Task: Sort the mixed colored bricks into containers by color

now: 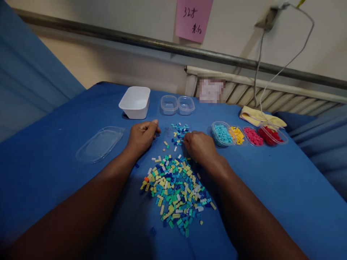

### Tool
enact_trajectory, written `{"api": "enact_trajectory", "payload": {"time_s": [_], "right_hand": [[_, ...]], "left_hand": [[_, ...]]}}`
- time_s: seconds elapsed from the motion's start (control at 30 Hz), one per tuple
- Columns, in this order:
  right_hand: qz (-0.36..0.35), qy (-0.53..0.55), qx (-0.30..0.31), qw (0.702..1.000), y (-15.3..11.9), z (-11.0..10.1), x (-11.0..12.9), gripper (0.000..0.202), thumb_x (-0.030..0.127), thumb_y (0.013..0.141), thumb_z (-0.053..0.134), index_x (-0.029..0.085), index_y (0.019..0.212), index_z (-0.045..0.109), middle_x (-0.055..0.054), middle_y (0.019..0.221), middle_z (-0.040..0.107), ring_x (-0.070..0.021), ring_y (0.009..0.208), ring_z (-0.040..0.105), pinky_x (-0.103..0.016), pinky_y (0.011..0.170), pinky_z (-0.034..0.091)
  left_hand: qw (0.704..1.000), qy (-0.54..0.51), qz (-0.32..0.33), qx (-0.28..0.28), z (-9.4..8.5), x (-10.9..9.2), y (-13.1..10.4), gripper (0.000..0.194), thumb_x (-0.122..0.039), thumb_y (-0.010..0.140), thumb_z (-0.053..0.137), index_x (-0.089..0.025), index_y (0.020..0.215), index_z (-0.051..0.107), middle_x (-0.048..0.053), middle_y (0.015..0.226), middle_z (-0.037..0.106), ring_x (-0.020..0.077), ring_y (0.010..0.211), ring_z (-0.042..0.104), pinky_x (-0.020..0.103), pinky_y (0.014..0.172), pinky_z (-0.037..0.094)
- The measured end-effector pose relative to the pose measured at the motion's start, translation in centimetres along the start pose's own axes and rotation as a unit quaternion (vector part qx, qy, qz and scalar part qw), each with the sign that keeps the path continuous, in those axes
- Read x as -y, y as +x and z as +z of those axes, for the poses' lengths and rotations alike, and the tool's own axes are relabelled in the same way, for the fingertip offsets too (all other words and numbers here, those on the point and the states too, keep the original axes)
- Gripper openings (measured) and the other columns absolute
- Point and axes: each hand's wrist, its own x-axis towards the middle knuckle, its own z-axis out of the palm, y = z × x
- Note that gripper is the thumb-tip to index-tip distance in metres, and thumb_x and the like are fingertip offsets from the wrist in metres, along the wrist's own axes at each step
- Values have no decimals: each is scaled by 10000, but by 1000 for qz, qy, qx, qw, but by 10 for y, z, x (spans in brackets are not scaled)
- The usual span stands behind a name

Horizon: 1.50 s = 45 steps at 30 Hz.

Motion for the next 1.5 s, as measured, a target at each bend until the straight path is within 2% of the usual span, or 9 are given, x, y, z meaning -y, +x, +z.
{"api": "enact_trajectory", "payload": {"time_s": [0.17, 0.37, 0.5, 0.63, 0.77, 0.87, 1.07, 1.27, 1.5], "right_hand": [[13, 46, -38, 998, -2, -17, -18, 227, 249, 1033, 581, 225, 1019, 806, -91, 1025, 832, -247, 907, 741, -323, 743, 470], [145, -15, -133, 980, -13, -45, -85, 284, 333, 1000, 597, 214, 1046, 851, -126, 1007, 842, -308, 895, 757, -377, 739, 498], [188, -38, -139, 972, -14, -39, -112, 321, 276, 963, 588, 163, 1091, 861, -163, 1025, 841, -328, 906, 764, -411, 786, 541], [187, 6, -162, 969, -11, -27, -117, 375, 251, 948, 596, 131, 1207, 840, -173, 1135, 839, -330, 998, 774, -447, 927, 580], [176, 26, -197, 964, -10, -28, -111, 372, 235, 972, 580, 139, 1226, 834, -181, 1192, 827, -342, 1093, 768, -482, 1026, 567], [130, 55, -210, 967, -9, -32, -93, 332, 244, 997, 596, 167, 1216, 835, -159, 1220, 827, -335, 1150, 761, -458, 1050, 559], [-41, 140, -29, 989, -1, -21, -29, 219, 235, 1012, 655, 249, 1133, 838, -46, 1112, 851, -238, 1016, 786, -314, 889, 557], [-33, 54, 51, 997, 1, -6, -6, 234, 241, 1011, 647, 248, 1165, 823, -74, 1151, 833, -269, 1045, 761, -323, 842, 497], [-42, 69, 8, 997, -1, -2, 5, 164, 210, 1010, 606, 216, 1071, 759, -84, 1069, 803, -250, 989, 714, -313, 807, 450]], "left_hand": [[1000, 7, 6, -2, -1, -1, 0, 523, -567, 1022, 575, -198, 690, 738, 8, 552, 596, 171, 558, 575, 297, 561, 404], [1000, 6, 10, 11, 0, 2, 0, 532, -584, 1026, 573, -198, 703, 744, 7, 569, 609, 174, 576, 587, 290, 560, 410], [1000, 12, 12, 10, 0, 2, 0, 526, -576, 1025, 576, -198, 700, 746, 11, 576, 617, 179, 593, 599, 291, 567, 416], [1000, 16, 6, 10, 0, 0, -1, 527, -580, 1024, 583, -201, 698, 746, 15, 590, 634, 182, 608, 610, 291, 574, 422], [1000, 12, 9, 14, 0, 1, -1, 522, -571, 1028, 582, -199, 698, 742, 17, 605, 649, 180, 616, 617, 289, 580, 428], [1000, 16, 11, 17, 0, 2, -1, 524, -567, 1029, 578, -196, 697, 742, 15, 599, 645, 179, 611, 615, 290, 580, 425], [1000, 16, 10, 21, 1, 3, -1, 539, -585, 1026, 577, -192, 695, 740, 15, 615, 660, 177, 622, 618, 292, 589, 428], [1000, 10, 1, 21, 3, 5, -1, 541, -598, 1022, 578, -196, 695, 735, 25, 669, 708, 186, 651, 642, 300, 613, 449], [999, 16, 12, 26, 3, 3, -3, 545, -590, 1035, 571, -194, 697, 732, 23, 648, 686, 186, 652, 637, 304, 621, 444]]}}
